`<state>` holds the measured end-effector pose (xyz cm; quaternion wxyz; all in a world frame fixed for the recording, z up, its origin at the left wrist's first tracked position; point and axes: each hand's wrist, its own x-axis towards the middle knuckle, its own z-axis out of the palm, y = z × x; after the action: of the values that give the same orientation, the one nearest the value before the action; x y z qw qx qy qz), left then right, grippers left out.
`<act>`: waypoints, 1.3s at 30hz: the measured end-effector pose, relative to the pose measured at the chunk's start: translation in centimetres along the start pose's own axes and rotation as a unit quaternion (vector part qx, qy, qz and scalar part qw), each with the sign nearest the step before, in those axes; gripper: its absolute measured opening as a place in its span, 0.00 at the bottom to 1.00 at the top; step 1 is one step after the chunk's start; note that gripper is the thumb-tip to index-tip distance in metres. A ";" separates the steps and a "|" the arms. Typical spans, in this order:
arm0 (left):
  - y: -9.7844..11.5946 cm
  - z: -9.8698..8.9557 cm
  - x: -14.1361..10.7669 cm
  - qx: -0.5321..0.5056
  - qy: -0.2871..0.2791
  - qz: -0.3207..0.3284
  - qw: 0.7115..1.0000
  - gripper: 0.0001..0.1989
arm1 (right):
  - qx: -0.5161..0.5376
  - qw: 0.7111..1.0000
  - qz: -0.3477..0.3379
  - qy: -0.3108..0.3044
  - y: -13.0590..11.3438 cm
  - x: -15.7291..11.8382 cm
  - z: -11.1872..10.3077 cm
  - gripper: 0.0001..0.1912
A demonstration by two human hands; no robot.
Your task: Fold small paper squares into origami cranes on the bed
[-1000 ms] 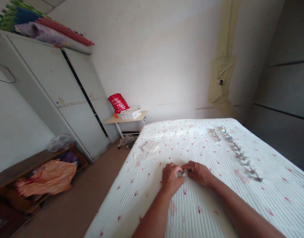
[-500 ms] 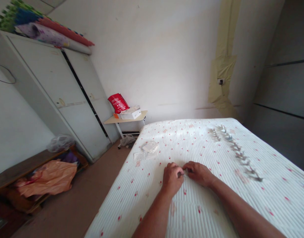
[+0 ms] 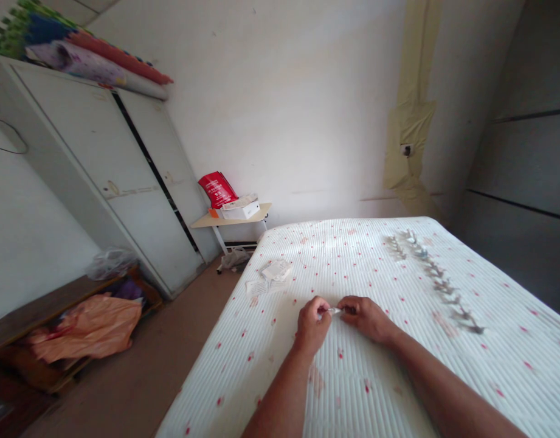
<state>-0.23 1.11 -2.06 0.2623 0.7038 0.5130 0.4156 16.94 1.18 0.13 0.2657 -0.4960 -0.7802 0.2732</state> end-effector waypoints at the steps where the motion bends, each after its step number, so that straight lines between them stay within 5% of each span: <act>1: -0.1 -0.1 0.0 -0.015 0.002 -0.007 1.000 0.03 | 0.032 0.999 0.000 -0.001 0.0 0.0 0.1 0.09; 15: 0.2 -0.5 0.2 -0.129 -0.012 -0.036 0.991 0.04 | 0.259 0.966 0.013 0.013 0.7 0.6 1.8 0.15; 39: 0.5 -0.5 0.2 -0.171 -0.016 -0.040 0.984 0.09 | 0.322 0.945 0.059 0.002 -0.5 0.4 1.9 0.16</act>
<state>-0.42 1.11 -1.33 0.4031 0.6341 0.4579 0.4752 15.15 1.10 -0.85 0.3966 -0.4299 -0.6190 0.5242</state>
